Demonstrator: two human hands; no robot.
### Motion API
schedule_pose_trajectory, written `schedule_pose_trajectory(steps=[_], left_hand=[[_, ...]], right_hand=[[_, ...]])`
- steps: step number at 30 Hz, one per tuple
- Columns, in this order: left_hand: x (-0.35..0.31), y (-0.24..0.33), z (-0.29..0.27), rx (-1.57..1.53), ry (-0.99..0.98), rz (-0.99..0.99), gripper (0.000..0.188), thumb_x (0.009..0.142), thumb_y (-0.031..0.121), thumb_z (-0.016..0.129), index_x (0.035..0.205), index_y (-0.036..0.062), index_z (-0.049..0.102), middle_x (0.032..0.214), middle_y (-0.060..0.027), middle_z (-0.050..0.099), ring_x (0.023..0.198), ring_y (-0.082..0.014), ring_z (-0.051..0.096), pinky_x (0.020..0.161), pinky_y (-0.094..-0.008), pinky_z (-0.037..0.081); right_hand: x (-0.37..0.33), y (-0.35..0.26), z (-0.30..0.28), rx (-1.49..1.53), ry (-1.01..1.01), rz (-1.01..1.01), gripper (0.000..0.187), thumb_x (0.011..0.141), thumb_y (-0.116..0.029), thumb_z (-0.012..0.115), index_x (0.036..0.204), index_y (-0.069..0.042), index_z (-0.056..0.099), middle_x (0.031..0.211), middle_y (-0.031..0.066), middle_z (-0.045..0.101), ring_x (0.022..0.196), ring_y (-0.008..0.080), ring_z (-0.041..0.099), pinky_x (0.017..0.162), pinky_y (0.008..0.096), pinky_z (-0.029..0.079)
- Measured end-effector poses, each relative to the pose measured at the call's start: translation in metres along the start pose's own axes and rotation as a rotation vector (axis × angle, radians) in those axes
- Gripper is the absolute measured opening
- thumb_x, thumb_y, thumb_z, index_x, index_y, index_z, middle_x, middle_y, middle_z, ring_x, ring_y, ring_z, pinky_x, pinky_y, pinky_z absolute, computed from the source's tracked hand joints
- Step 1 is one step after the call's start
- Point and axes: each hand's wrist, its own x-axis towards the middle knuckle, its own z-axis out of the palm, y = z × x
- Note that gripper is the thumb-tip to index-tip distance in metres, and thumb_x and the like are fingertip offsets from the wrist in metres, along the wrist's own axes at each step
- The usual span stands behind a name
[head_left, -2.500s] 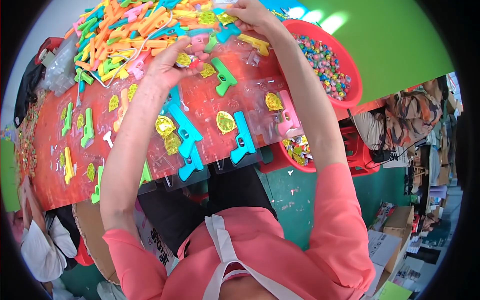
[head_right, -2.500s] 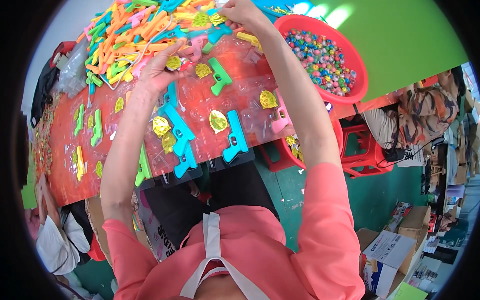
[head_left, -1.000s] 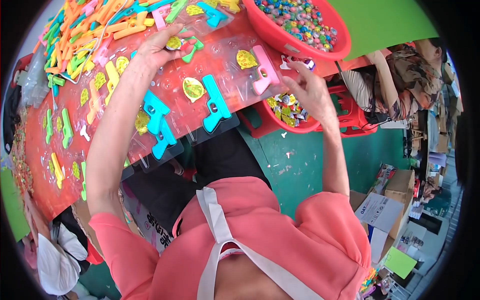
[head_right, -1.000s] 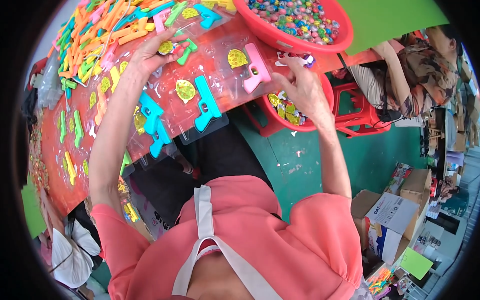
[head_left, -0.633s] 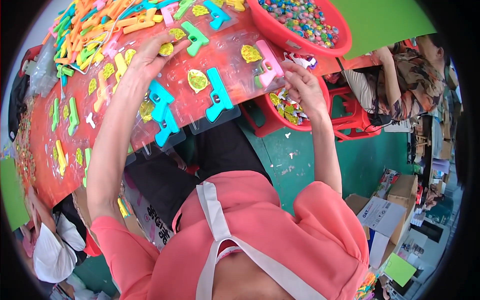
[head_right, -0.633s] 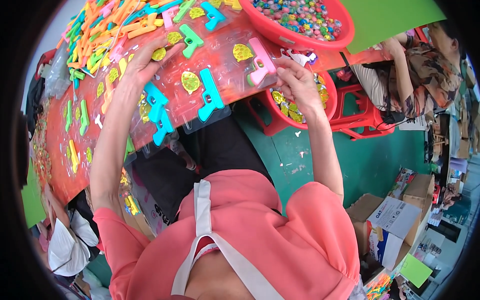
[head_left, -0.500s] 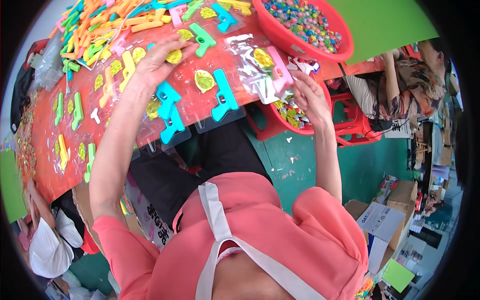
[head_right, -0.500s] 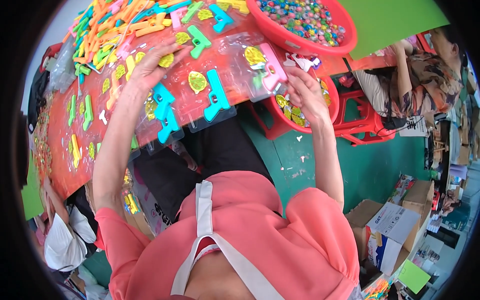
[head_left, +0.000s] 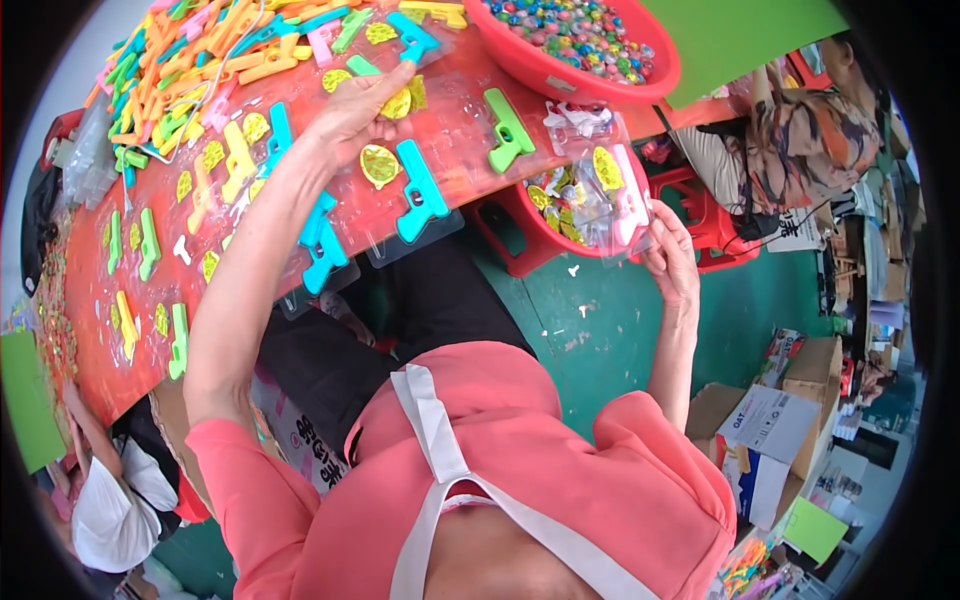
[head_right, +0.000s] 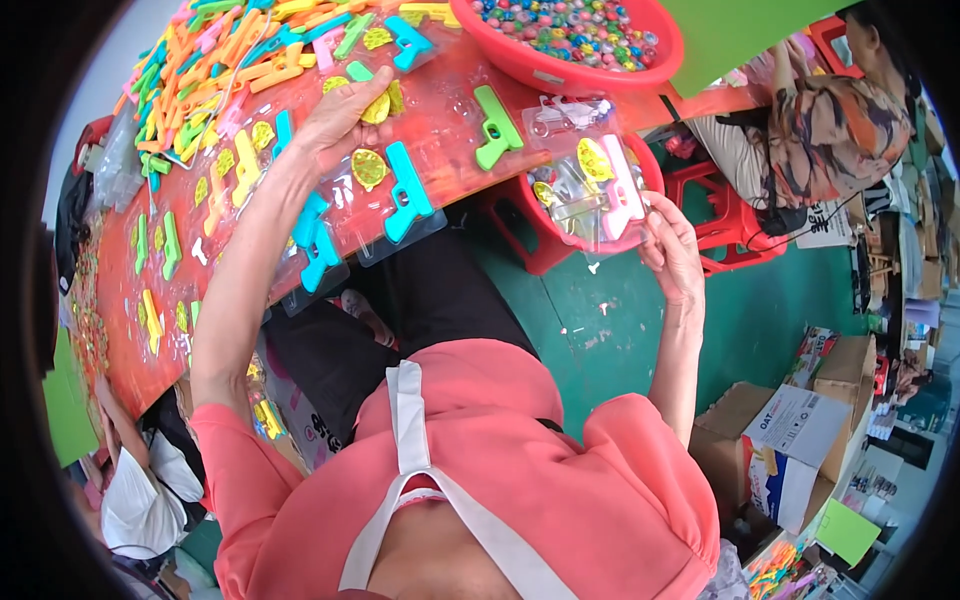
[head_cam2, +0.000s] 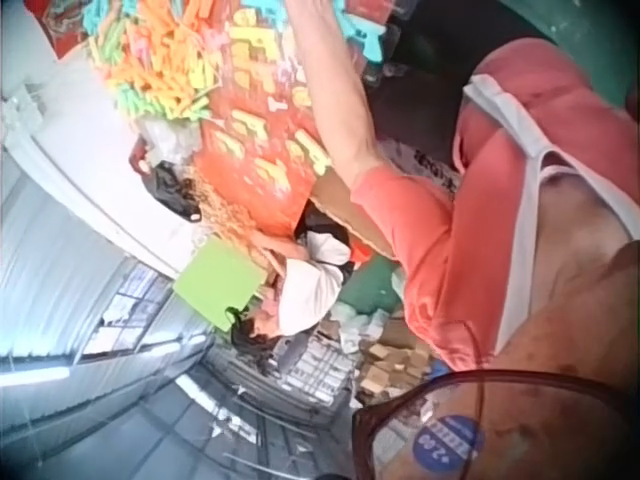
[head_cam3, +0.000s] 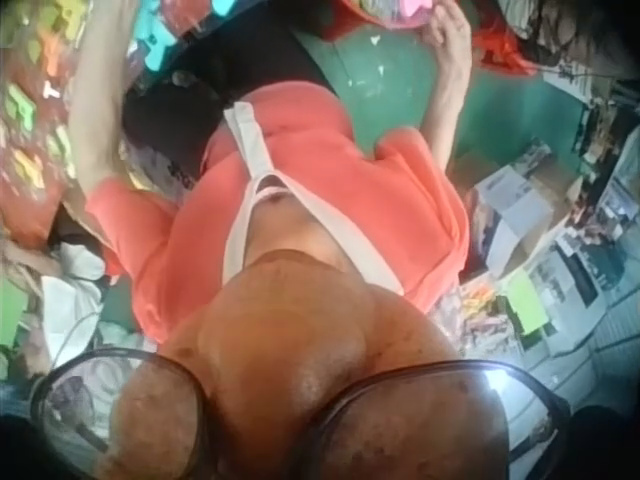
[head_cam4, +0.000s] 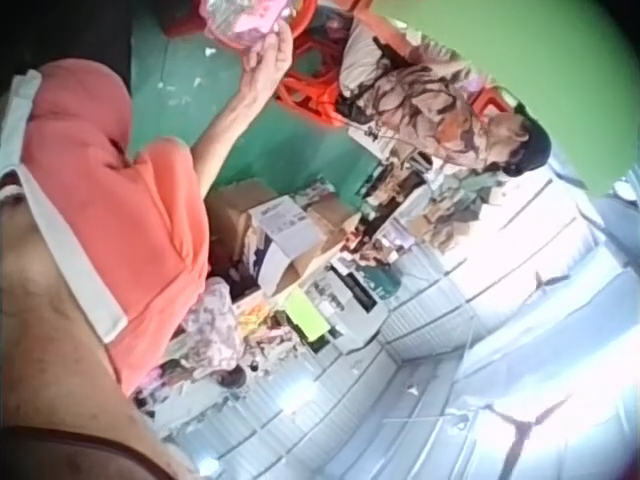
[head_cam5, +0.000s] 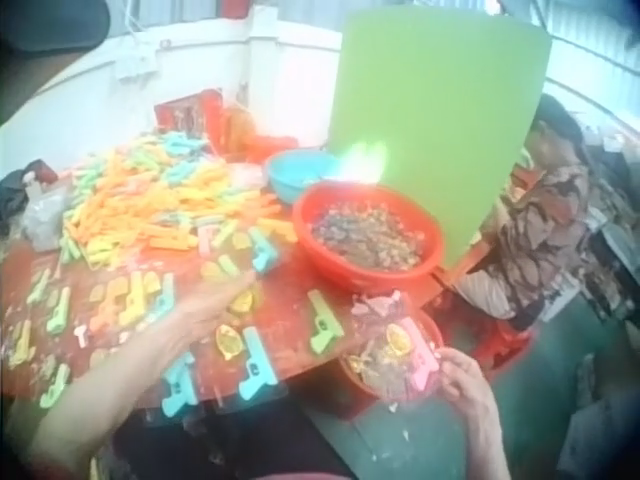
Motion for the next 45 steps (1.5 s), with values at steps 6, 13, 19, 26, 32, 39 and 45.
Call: schedule_pose_trajectory(steps=[6,13,19,26,32,39,45], left_hand=[[0.031,0.0,0.037,0.577,-0.042,0.141,0.033,0.089,0.036,0.069,0.1,0.0054,0.062,0.074,-0.0021,0.062,0.05,-0.0068,0.058,0.04,-0.0181,0.038],[0.068,-0.01,0.046,1.011,-0.035,0.331,0.032,0.085,0.032,0.072,0.099,0.0034,0.068,0.079,-0.0075,0.066,0.055,-0.0138,0.061,0.05,-0.0285,0.049],[0.049,0.009,0.036,0.952,0.097,0.424,0.028,0.085,0.03,0.071,0.098,0.0056,0.068,0.07,-0.007,0.063,0.054,-0.0149,0.06,0.055,-0.0325,0.05],[0.017,0.027,-0.015,0.77,0.209,0.361,0.031,0.094,0.035,0.059,0.105,0.0068,0.067,0.073,0.0024,0.058,0.066,-0.0055,0.052,0.052,-0.0238,0.039],[-0.021,0.028,-0.038,0.14,0.034,0.207,0.033,0.1,0.016,0.04,0.126,0.0043,0.057,0.095,-0.0068,0.063,0.08,-0.0129,0.062,0.068,-0.0267,0.053],[-0.043,0.017,-0.014,-0.02,0.028,0.196,0.04,0.097,0.004,0.043,0.136,-0.0011,0.045,0.117,-0.0127,0.056,0.089,-0.0182,0.065,0.082,-0.0307,0.058],[-0.083,-0.008,0.042,0.042,-0.003,0.286,0.032,0.091,0.003,0.058,0.122,-0.0016,0.052,0.106,-0.0079,0.061,0.089,-0.0133,0.065,0.069,-0.0276,0.059]], right_hand=[[-0.01,0.004,-0.022,0.032,0.037,-0.02,0.029,0.097,-0.013,0.054,0.125,-0.004,0.055,0.067,-0.0021,0.054,0.042,0.0013,0.035,0.039,0.0167,0.025],[-0.005,0.012,-0.011,0.045,0.036,0.005,0.028,0.097,-0.012,0.055,0.124,-0.004,0.056,0.067,-0.002,0.055,0.043,0.0012,0.035,0.039,0.0166,0.024],[0.016,0.016,0.022,-0.024,-0.041,0.035,0.03,0.097,-0.013,0.054,0.126,-0.003,0.055,0.062,-0.005,0.047,0.044,0.0015,0.034,0.04,0.018,0.024],[0.079,0.016,0.103,-0.177,-0.154,0.061,0.029,0.094,-0.013,0.058,0.121,-0.001,0.056,0.068,-0.0031,0.05,0.049,0.0027,0.038,0.043,0.0185,0.027],[0.102,0.025,0.132,-0.399,-0.124,-0.028,0.033,0.093,-0.017,0.062,0.12,0.0,0.054,0.063,0.0026,0.059,0.04,0.0043,0.044,0.035,0.0196,0.028],[0.089,0.018,0.135,-0.806,0.074,-0.392,0.032,0.092,-0.018,0.063,0.117,0.001,0.056,0.059,0.0012,0.056,0.05,0.0047,0.048,0.046,0.023,0.037],[0.05,0.006,0.182,-0.677,-0.096,-0.419,0.031,0.09,-0.011,0.065,0.119,-0.002,0.057,0.077,0.0002,0.06,0.069,0.0049,0.055,0.06,0.0231,0.045]])
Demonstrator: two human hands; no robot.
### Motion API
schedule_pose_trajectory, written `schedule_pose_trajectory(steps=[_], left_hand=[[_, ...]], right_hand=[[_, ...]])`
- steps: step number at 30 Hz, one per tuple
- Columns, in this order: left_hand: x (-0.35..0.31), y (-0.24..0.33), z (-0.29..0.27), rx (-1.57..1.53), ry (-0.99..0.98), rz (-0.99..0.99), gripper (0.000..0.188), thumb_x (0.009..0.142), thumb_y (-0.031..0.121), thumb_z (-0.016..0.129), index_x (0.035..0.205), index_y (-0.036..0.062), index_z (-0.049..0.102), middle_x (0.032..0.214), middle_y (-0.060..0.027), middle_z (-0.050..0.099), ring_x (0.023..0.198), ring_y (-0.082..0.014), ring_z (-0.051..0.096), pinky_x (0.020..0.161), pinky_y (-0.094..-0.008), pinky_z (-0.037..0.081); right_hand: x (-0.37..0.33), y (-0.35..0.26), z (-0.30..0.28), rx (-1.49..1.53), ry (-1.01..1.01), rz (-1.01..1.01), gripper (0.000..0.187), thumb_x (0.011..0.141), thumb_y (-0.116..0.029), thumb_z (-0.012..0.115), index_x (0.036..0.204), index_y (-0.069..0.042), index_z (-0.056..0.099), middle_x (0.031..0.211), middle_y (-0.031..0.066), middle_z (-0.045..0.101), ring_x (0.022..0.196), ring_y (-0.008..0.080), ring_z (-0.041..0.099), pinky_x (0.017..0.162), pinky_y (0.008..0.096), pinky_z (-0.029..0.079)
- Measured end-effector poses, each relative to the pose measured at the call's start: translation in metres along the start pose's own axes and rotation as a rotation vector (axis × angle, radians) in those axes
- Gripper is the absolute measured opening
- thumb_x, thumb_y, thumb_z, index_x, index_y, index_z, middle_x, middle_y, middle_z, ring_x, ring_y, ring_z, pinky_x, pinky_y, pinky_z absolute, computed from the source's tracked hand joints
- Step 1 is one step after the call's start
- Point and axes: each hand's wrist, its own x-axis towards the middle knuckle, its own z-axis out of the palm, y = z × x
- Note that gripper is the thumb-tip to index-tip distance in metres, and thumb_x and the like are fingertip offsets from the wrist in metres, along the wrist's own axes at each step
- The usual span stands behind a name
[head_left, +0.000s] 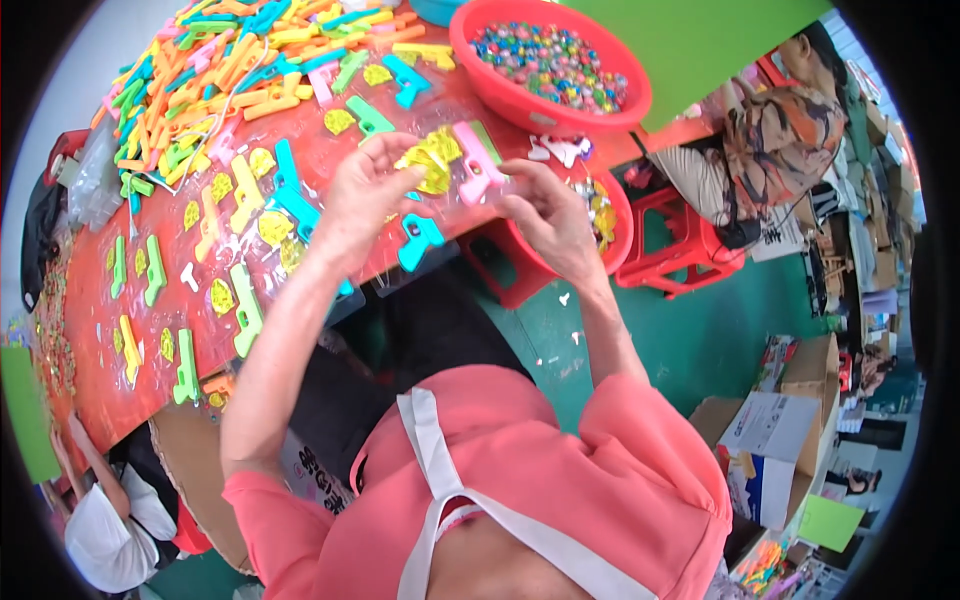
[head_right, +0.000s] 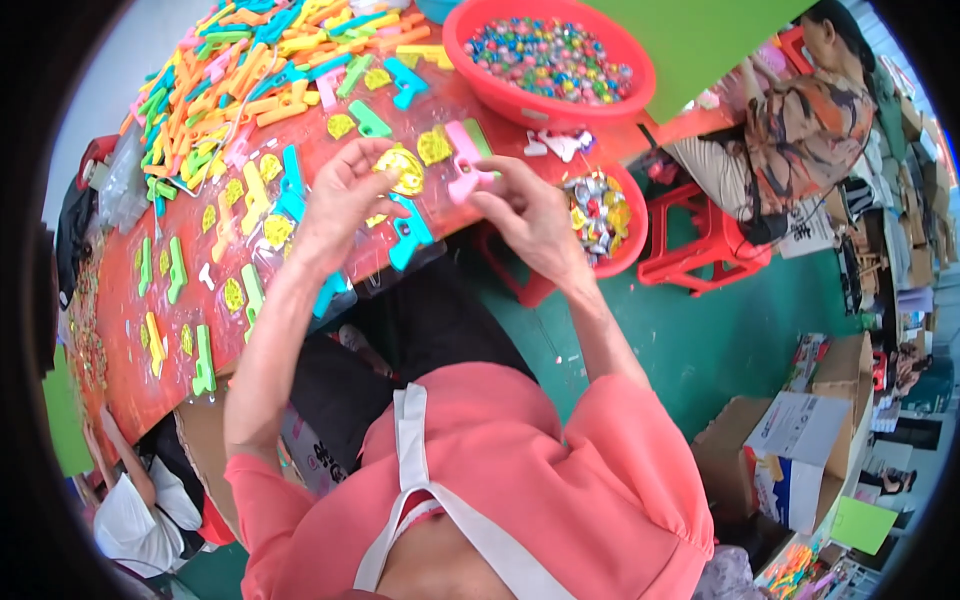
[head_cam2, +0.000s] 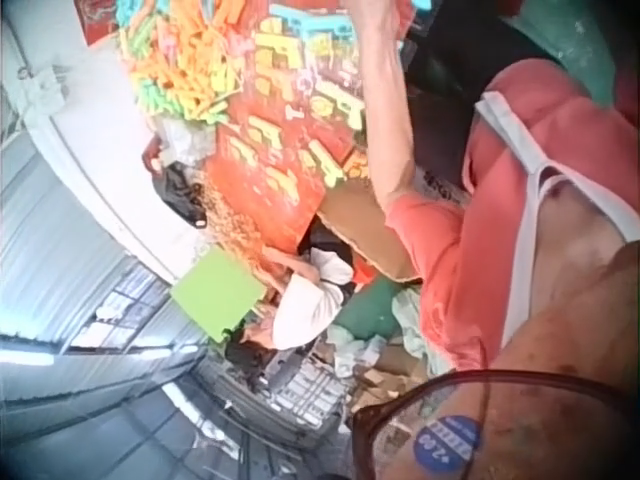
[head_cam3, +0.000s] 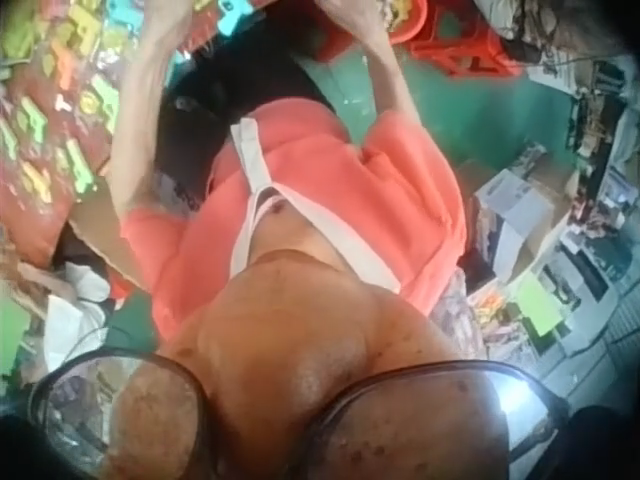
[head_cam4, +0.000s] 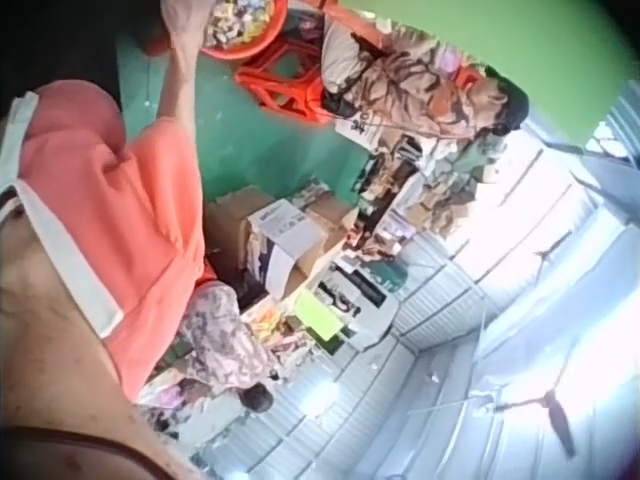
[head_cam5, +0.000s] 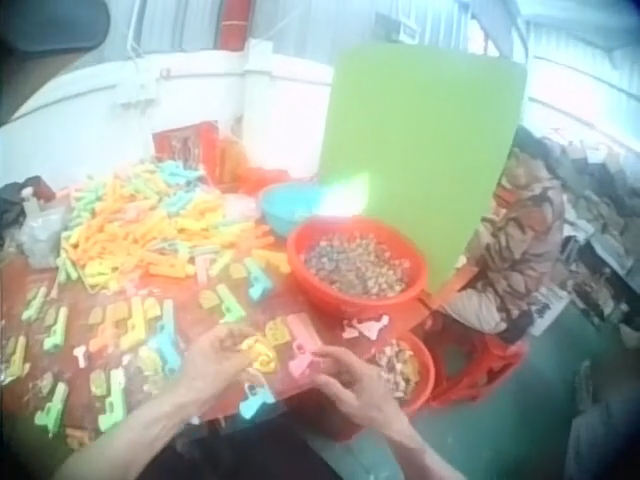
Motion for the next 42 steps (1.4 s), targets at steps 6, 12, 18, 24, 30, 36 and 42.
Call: schedule_pose_trajectory(steps=[6,12,18,24,30,36,42], left_hand=[[-0.061,-0.052,0.041,-0.065,0.052,0.087,0.02,0.091,0.002,0.057,0.111,-0.0019,0.058,0.101,-0.0088,0.065,0.081,-0.0134,0.066,0.067,-0.0247,0.055],[-0.103,-0.062,0.036,-0.219,0.035,0.051,0.021,0.094,0.002,0.054,0.115,-0.0039,0.056,0.102,-0.0072,0.063,0.093,-0.0128,0.063,0.075,-0.0269,0.056],[-0.168,-0.044,0.008,0.041,0.186,0.13,0.03,0.094,0.008,0.059,0.123,0.0016,0.056,0.107,-0.0092,0.062,0.097,-0.0116,0.061,0.084,-0.0264,0.051],[-0.233,-0.06,-0.053,-0.075,0.491,0.065,0.024,0.095,0.007,0.056,0.119,0.0023,0.058,0.098,-0.0067,0.065,0.086,-0.0122,0.065,0.078,-0.0264,0.054],[-0.29,-0.085,-0.116,-0.32,0.937,0.124,0.023,0.095,0.013,0.058,0.117,0.0042,0.054,0.095,-0.0125,0.065,0.077,-0.0197,0.068,0.069,-0.0343,0.058],[-0.312,-0.088,-0.164,-0.518,1.122,0.209,0.033,0.096,0.029,0.058,0.119,0.0079,0.048,0.093,-0.0134,0.065,0.072,-0.0225,0.068,0.065,-0.038,0.059],[-0.318,-0.089,-0.203,-0.65,1.151,0.29,0.032,0.095,0.034,0.059,0.11,0.0084,0.046,0.09,-0.0146,0.066,0.074,-0.0253,0.07,0.065,-0.0395,0.06]], right_hand=[[-0.042,-0.006,0.031,-0.149,-0.069,-0.043,0.029,0.088,-0.005,0.066,0.116,-0.002,0.06,0.082,0.004,0.065,0.069,0.0077,0.059,0.059,0.0237,0.048],[-0.069,0.0,0.042,-0.053,-0.123,-0.019,0.023,0.09,-0.001,0.061,0.114,0.001,0.059,0.094,0.0039,0.063,0.079,0.0086,0.061,0.068,0.0207,0.049],[-0.046,-0.029,0.067,0.208,-0.302,0.07,0.017,0.092,0.001,0.056,0.11,0.0,0.055,0.093,0.0064,0.064,0.076,0.0112,0.064,0.061,0.0214,0.05],[0.015,-0.059,0.102,0.13,-0.462,-0.029,0.023,0.093,-0.005,0.058,0.115,0.002,0.058,0.091,0.0033,0.062,0.072,0.0071,0.055,0.061,0.0214,0.044],[0.101,-0.115,0.22,0.126,-0.737,-0.231,0.02,0.092,-0.013,0.062,0.107,0.001,0.061,0.086,0.002,0.064,0.071,0.0067,0.055,0.063,0.0222,0.045],[0.179,-0.123,0.381,0.073,-0.884,-0.451,0.023,0.093,-0.019,0.063,0.107,-0.002,0.061,0.084,-0.0018,0.06,0.069,0.0046,0.056,0.062,0.0204,0.046],[0.184,-0.147,0.441,-0.025,-0.914,-0.49,0.022,0.093,-0.02,0.064,0.108,-0.004,0.065,0.082,-0.0042,0.062,0.068,0.0019,0.056,0.059,0.0183,0.047]])
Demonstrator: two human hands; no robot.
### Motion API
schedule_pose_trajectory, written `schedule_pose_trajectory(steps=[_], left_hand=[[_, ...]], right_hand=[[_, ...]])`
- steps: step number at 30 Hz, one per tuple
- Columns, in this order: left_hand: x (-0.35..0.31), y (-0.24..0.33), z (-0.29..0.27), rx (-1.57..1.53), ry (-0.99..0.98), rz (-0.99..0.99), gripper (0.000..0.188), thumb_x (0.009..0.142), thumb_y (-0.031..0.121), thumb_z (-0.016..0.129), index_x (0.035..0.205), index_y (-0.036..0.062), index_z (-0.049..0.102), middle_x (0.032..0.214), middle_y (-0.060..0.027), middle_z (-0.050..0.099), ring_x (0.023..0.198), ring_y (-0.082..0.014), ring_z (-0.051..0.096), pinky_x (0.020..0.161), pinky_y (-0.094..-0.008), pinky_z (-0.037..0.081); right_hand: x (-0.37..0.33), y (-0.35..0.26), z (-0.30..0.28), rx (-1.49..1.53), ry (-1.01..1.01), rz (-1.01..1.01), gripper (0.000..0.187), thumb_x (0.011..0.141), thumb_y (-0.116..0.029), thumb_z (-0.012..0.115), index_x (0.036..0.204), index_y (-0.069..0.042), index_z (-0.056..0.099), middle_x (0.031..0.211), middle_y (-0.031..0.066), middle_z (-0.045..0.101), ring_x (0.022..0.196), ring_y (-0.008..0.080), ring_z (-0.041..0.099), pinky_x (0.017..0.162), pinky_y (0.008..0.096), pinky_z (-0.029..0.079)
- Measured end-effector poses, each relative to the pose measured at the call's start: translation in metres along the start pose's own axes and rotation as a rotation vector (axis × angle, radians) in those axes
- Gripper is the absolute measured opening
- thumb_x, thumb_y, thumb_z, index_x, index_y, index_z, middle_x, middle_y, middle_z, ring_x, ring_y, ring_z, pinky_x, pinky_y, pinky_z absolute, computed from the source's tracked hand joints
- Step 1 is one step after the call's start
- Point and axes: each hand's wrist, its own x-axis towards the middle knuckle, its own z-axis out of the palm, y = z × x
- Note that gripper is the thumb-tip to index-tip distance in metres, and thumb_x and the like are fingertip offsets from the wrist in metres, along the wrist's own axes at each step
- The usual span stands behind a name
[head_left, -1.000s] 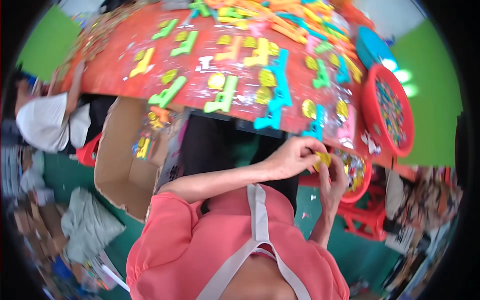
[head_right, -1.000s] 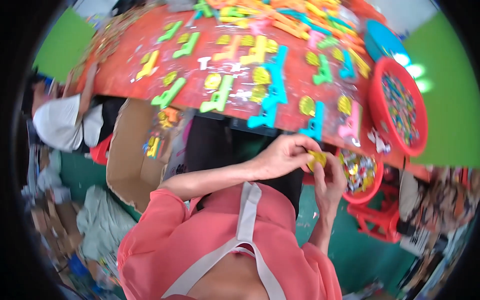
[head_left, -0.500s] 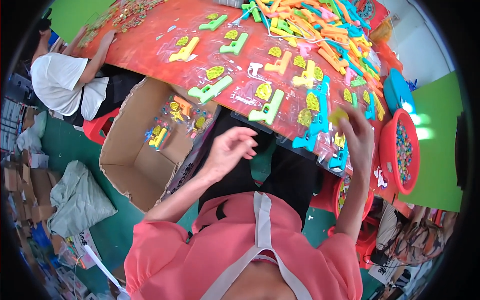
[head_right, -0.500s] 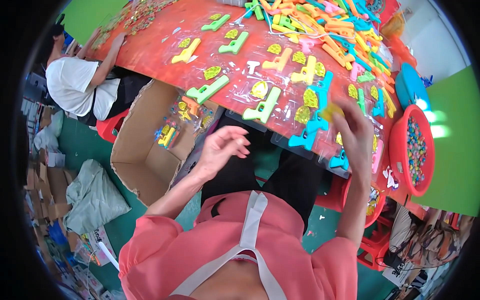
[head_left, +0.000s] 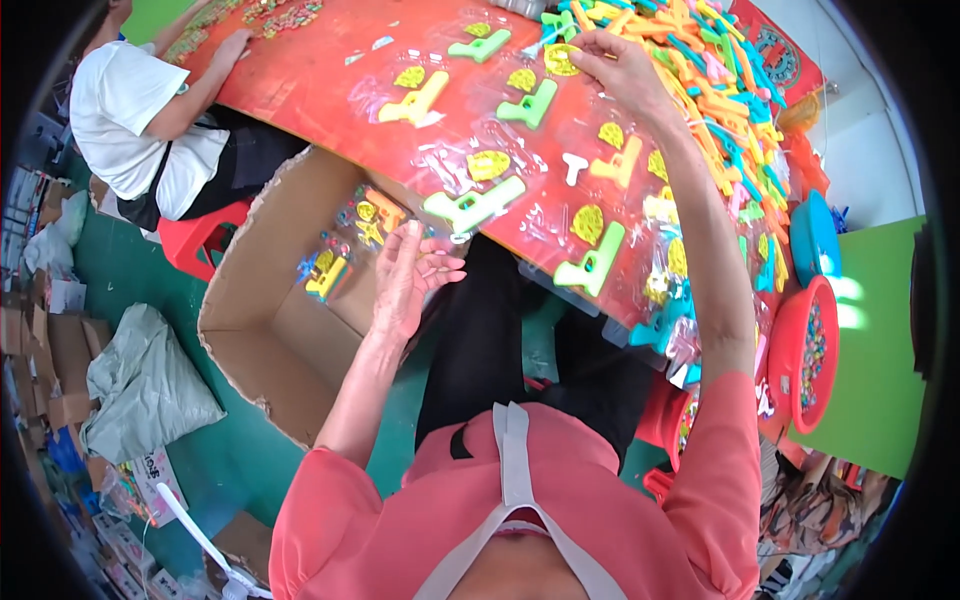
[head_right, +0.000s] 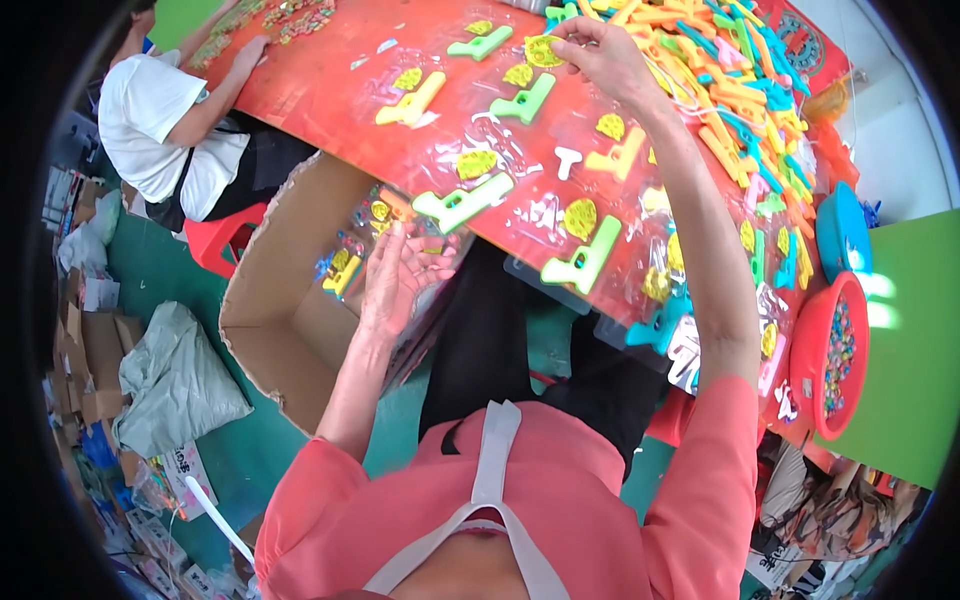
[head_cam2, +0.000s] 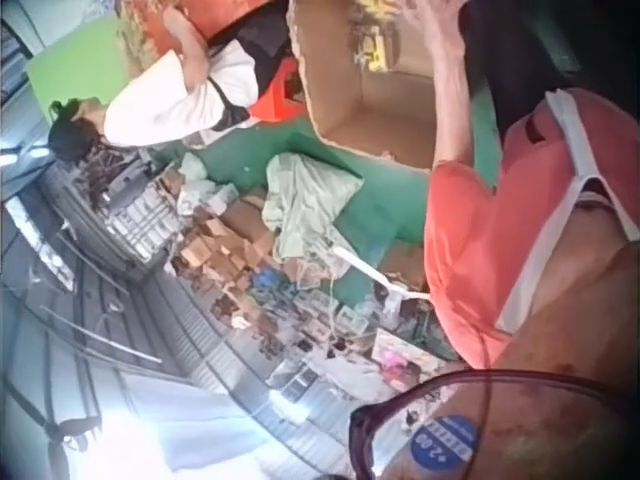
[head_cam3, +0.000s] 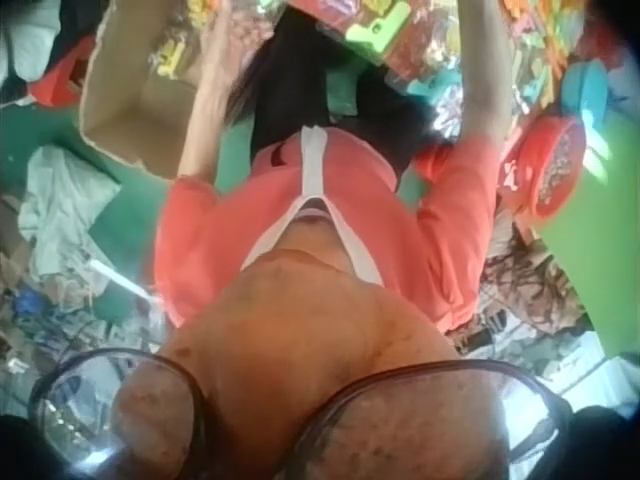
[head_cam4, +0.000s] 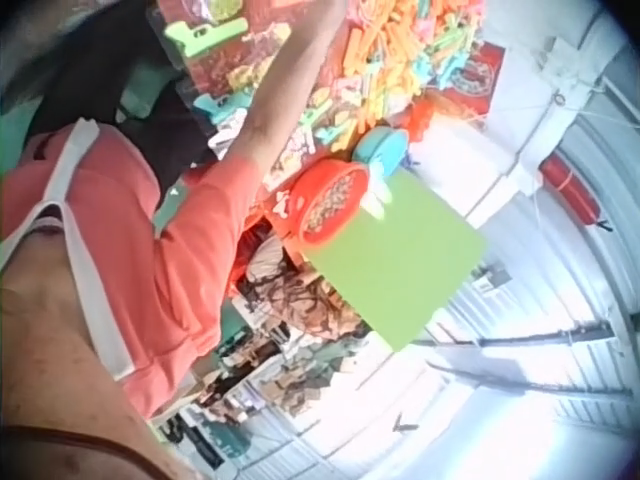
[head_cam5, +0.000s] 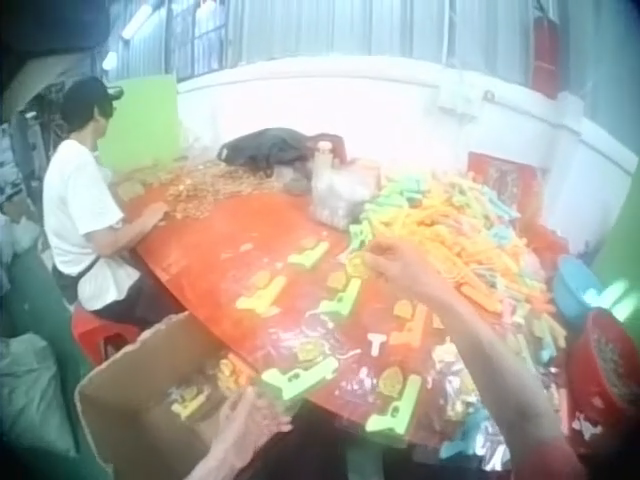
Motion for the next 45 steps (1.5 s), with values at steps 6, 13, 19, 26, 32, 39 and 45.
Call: schedule_pose_trajectory(steps=[6,13,19,26,32,39,45], left_hand=[[0.01,-0.001,0.007,-0.013,-0.069,-0.003,0.022,0.094,0.021,0.062,0.104,0.0046,0.05,0.093,-0.0153,0.066,0.08,-0.0272,0.07,0.071,-0.0404,0.06],[0.011,-0.02,0.027,-0.089,-0.054,0.077,0.018,0.095,0.02,0.06,0.098,0.0036,0.054,0.096,-0.0159,0.065,0.088,-0.0294,0.07,0.082,-0.0418,0.059],[-0.015,-0.04,0.025,0.071,-0.056,-0.023,0.021,0.096,0.025,0.06,0.095,0.0056,0.053,0.091,-0.0144,0.066,0.076,-0.0236,0.069,0.069,-0.0352,0.059],[-0.057,-0.058,0.052,0.28,-0.356,-0.247,0.02,0.098,0.02,0.056,0.103,0.0014,0.06,0.094,-0.0156,0.068,0.077,-0.0213,0.069,0.072,-0.0354,0.058],[-0.071,-0.043,0.105,0.223,-0.532,-0.265,0.028,0.098,0.015,0.054,0.121,-0.0023,0.055,0.112,-0.0164,0.064,0.085,-0.0206,0.069,0.076,-0.0335,0.059],[-0.005,-0.026,0.167,0.124,-0.476,-0.22,0.04,0.095,0.017,0.058,0.128,-0.0017,0.044,0.124,-0.0248,0.055,0.108,-0.0342,0.061,0.096,-0.0461,0.052],[0.026,-0.044,0.187,0.002,-0.501,-0.345,0.038,0.09,0.014,0.065,0.121,-0.0014,0.047,0.121,-0.0272,0.051,0.116,-0.0409,0.054,0.101,-0.0486,0.049]], right_hand=[[0.008,0.024,-0.033,0.048,0.135,0.035,0.025,0.089,-0.022,0.067,0.107,-0.004,0.065,0.083,-0.0005,0.064,0.071,0.0052,0.061,0.058,0.02,0.046],[-0.022,0.085,-0.09,0.116,0.245,0.241,0.027,0.091,-0.027,0.068,0.108,-0.007,0.063,0.086,-0.003,0.064,0.075,0.0041,0.062,0.058,0.018,0.047],[-0.078,0.102,-0.102,0.352,0.181,0.36,0.023,0.091,-0.019,0.068,0.108,-0.005,0.061,0.087,-0.0001,0.064,0.074,0.0048,0.064,0.059,0.0164,0.051],[-0.143,0.024,-0.093,0.132,0.245,0.435,0.015,0.09,-0.021,0.063,0.096,-0.007,0.063,0.084,0.0,0.06,0.078,0.0097,0.059,0.068,0.0261,0.049],[-0.173,0.086,-0.125,0.233,0.259,0.376,0.022,0.091,-0.024,0.065,0.103,-0.006,0.063,0.088,0.0002,0.063,0.079,0.0085,0.063,0.069,0.0225,0.05],[-0.175,0.105,-0.118,0.153,0.206,0.352,0.024,0.09,-0.024,0.067,0.105,-0.006,0.064,0.092,0.0005,0.066,0.085,0.0098,0.065,0.071,0.0232,0.051],[-0.17,0.097,-0.118,0.142,0.239,0.454,0.024,0.089,-0.024,0.068,0.105,-0.007,0.063,0.089,0.0002,0.066,0.078,0.0112,0.067,0.065,0.025,0.051]])
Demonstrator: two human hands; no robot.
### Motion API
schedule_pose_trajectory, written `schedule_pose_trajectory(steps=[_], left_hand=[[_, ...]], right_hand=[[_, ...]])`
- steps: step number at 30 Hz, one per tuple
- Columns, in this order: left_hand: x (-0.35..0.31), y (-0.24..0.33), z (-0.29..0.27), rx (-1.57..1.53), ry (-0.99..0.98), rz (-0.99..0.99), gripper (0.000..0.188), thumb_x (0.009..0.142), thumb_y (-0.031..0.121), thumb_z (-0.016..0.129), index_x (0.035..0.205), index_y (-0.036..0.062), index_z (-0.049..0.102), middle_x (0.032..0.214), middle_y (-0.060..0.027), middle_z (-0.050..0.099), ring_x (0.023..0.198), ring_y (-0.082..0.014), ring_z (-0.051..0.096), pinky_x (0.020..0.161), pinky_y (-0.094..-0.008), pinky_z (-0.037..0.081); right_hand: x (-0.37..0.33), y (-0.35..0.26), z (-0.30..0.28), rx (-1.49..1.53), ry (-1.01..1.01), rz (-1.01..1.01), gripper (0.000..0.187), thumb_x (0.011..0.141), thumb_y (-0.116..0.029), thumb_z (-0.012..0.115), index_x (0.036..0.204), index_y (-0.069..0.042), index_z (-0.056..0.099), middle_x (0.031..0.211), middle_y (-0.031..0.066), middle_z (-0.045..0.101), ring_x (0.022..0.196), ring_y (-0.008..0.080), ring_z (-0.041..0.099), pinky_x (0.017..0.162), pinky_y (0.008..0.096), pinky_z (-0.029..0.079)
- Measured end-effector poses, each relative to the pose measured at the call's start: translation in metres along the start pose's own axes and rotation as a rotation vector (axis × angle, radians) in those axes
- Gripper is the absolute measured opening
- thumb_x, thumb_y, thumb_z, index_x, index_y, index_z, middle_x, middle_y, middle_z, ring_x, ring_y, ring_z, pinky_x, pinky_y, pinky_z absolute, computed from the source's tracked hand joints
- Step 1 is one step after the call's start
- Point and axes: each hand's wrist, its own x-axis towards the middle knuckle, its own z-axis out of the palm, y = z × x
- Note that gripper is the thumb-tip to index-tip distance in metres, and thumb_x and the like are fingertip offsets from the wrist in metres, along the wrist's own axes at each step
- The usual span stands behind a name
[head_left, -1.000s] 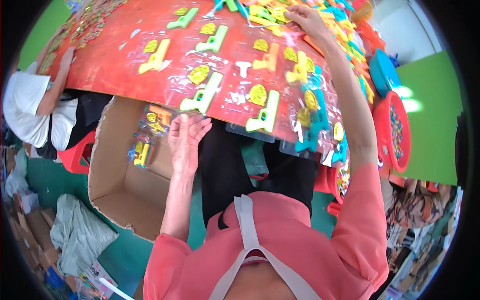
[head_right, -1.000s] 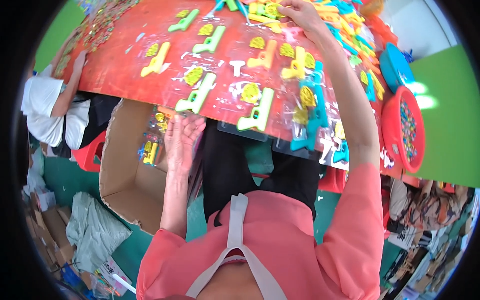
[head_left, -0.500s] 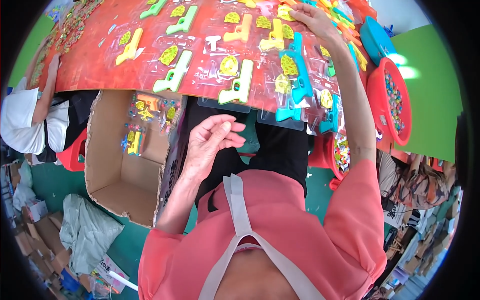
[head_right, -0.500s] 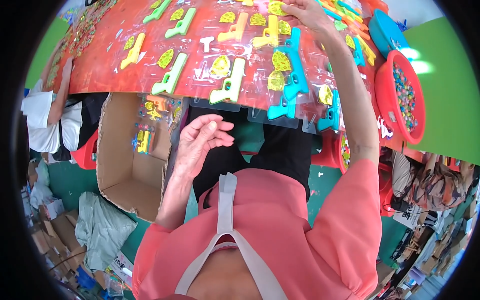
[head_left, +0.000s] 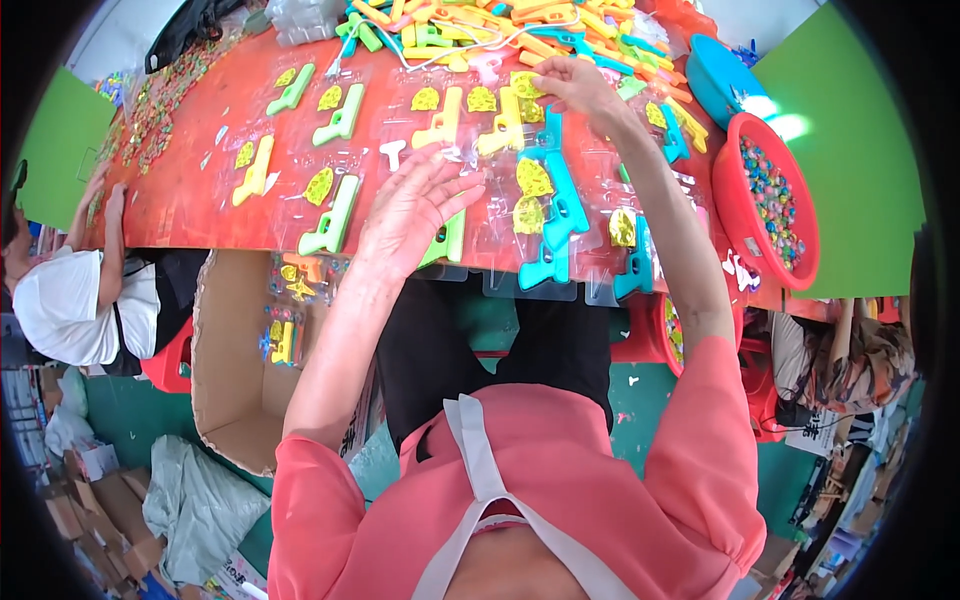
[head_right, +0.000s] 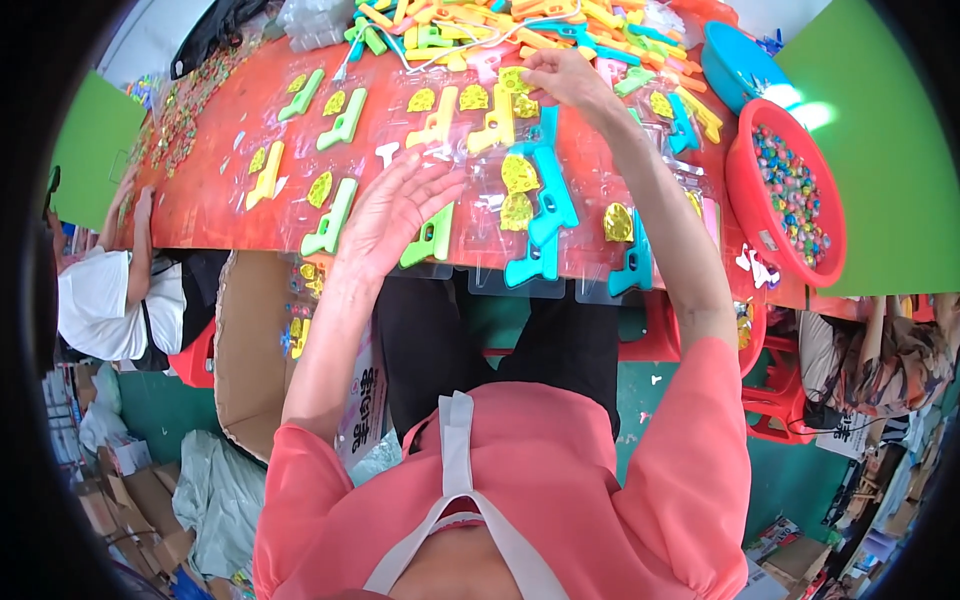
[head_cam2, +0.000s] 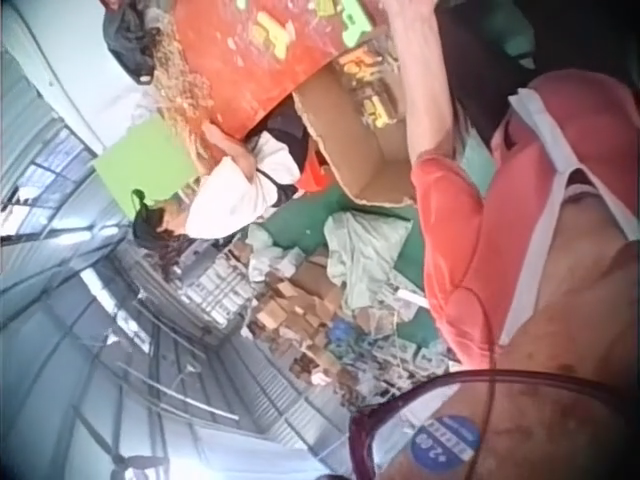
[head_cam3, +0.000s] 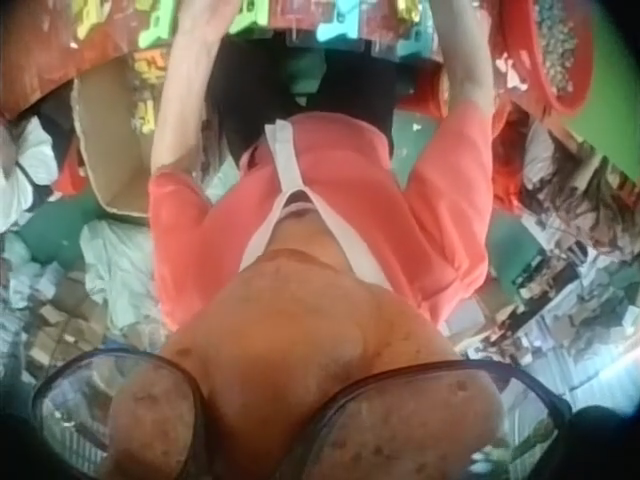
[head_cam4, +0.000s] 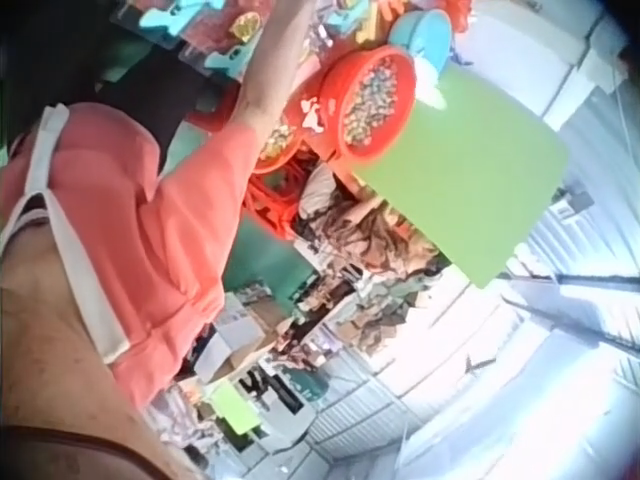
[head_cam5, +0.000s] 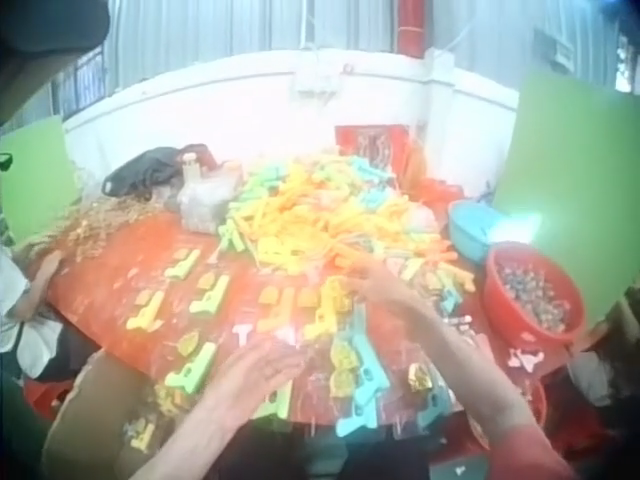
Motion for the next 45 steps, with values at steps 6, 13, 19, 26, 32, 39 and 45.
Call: schedule_pose_trajectory(steps=[6,13,19,26,32,39,45], left_hand=[[0.021,-0.002,-0.001,-0.06,0.0,-0.063,0.046,0.091,0.011,0.063,0.129,-0.0022,0.041,0.13,-0.0291,0.042,0.122,-0.0426,0.049,0.102,-0.0491,0.048],[-0.004,0.006,0.012,0.278,-0.007,0.003,0.048,0.097,0.019,0.056,0.137,0.0008,0.037,0.125,-0.0244,0.052,0.111,-0.0329,0.059,0.096,-0.041,0.051],[-0.07,-0.027,0.008,0.333,-0.043,-0.151,0.038,0.098,0.014,0.052,0.132,-0.0003,0.042,0.112,-0.0231,0.062,0.087,-0.0261,0.068,0.076,-0.037,0.059],[-0.083,-0.053,0.014,0.265,-0.048,-0.174,0.039,0.097,0.015,0.055,0.131,-0.0007,0.043,0.116,-0.0192,0.059,0.092,-0.0267,0.067,0.082,-0.0409,0.057],[-0.092,-0.051,0.011,0.289,0.002,-0.127,0.039,0.098,0.015,0.053,0.133,0.0002,0.044,0.117,-0.02,0.06,0.091,-0.0261,0.067,0.081,-0.04,0.057],[-0.117,-0.077,-0.011,0.302,-0.058,-0.289,0.018,0.099,0.016,0.051,0.099,0.0002,0.058,0.091,-0.0168,0.068,0.074,-0.0234,0.069,0.066,-0.0366,0.059],[-0.103,-0.114,-0.013,0.276,0.0,-0.333,0.028,0.1,0.018,0.051,0.122,0.0022,0.044,0.105,-0.0197,0.063,0.085,-0.0283,0.069,0.076,-0.0394,0.058]], right_hand=[[0.025,0.011,-0.003,-0.031,-0.104,-0.042,0.025,0.091,-0.025,0.067,0.104,-0.005,0.062,0.089,0.0016,0.066,0.082,0.0142,0.069,0.07,0.0259,0.056],[-0.012,-0.001,-0.027,-0.237,-0.07,-0.174,0.027,0.088,-0.027,0.067,0.102,-0.004,0.064,0.082,0.0025,0.064,0.072,0.0126,0.06,0.064,0.0288,0.049],[-0.08,0.008,-0.028,-0.292,-0.208,-0.134,0.023,0.09,-0.026,0.067,0.1,-0.005,0.065,0.083,-0.0004,0.064,0.074,0.0077,0.061,0.063,0.0227,0.05],[-0.115,0.018,-0.015,-0.008,-0.125,-0.108,0.021,0.092,-0.022,0.064,0.102,-0.003,0.063,0.089,-0.0004,0.064,0.085,0.006,0.059,0.072,0.0214,0.046],[-0.121,-0.011,-0.08,0.002,0.218,-0.244,0.02,0.091,-0.017,0.066,0.102,-0.001,0.065,0.086,0.0014,0.066,0.079,0.0083,0.063,0.067,0.0224,0.05],[-0.156,-0.043,-0.172,-0.08,0.568,-0.271,0.026,0.09,-0.018,0.068,0.109,-0.002,0.065,0.084,-0.0005,0.06,0.07,0.0068,0.06,0.062,0.0183,0.045],[-0.174,-0.045,-0.222,-0.161,0.799,-0.4,0.022,0.091,-0.01,0.066,0.109,0.002,0.065,0.088,0.003,0.065,0.074,0.0101,0.064,0.065,0.0204,0.05]])
